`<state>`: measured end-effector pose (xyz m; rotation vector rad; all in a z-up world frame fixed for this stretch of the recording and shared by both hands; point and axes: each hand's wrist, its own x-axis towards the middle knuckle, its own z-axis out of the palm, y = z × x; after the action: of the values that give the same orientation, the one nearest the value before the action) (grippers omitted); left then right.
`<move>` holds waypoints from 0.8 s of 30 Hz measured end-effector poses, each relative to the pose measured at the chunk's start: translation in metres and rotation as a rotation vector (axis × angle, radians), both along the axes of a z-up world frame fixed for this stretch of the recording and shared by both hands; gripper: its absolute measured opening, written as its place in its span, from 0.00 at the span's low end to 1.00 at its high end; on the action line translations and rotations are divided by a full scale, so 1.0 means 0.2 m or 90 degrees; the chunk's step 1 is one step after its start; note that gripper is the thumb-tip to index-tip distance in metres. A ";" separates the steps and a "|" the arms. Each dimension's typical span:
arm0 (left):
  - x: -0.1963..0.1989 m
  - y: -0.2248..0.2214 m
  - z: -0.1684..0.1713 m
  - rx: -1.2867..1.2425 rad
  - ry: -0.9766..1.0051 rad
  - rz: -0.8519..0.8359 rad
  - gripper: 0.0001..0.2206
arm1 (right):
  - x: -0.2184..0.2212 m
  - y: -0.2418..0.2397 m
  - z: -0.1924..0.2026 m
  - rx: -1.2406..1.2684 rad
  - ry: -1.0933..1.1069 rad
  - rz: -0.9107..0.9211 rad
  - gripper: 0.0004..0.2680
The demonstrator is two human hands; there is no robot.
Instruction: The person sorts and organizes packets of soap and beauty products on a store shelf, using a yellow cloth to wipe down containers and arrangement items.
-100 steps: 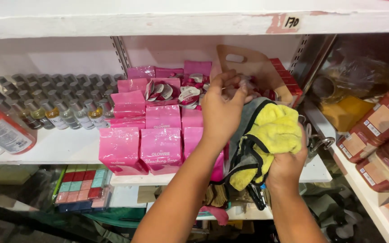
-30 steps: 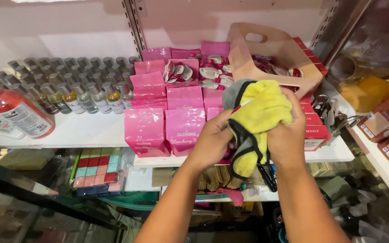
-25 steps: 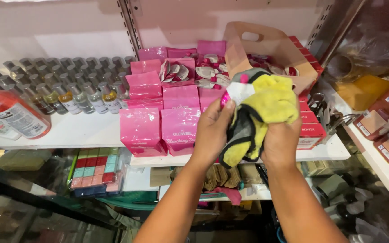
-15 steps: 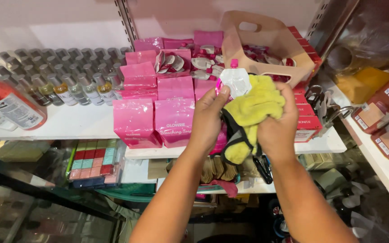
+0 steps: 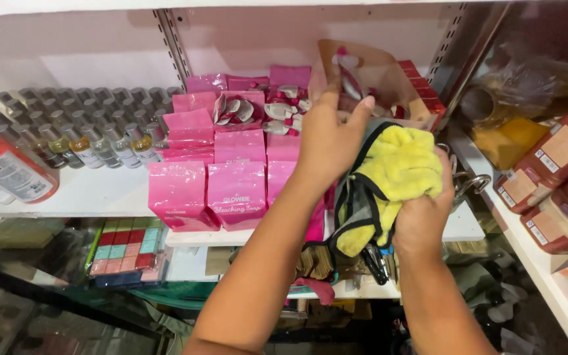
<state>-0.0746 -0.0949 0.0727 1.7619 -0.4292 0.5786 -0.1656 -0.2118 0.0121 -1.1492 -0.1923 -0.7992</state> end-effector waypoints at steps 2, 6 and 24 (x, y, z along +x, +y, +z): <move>0.00 0.01 -0.02 -0.015 -0.028 0.002 0.22 | 0.00 -0.01 0.00 -0.004 0.000 0.008 0.11; 0.01 0.11 -0.15 -0.070 -0.097 0.002 0.22 | 0.03 0.01 -0.04 -0.024 0.006 -0.005 0.13; 0.46 0.52 -0.56 0.284 -0.121 0.115 0.19 | 0.27 0.43 -0.06 -0.717 0.206 -0.170 0.26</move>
<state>0.0165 0.0083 -0.0402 2.1961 -0.5656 0.8305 -0.1112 -0.1267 0.0006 -2.3856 -0.2241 -0.7151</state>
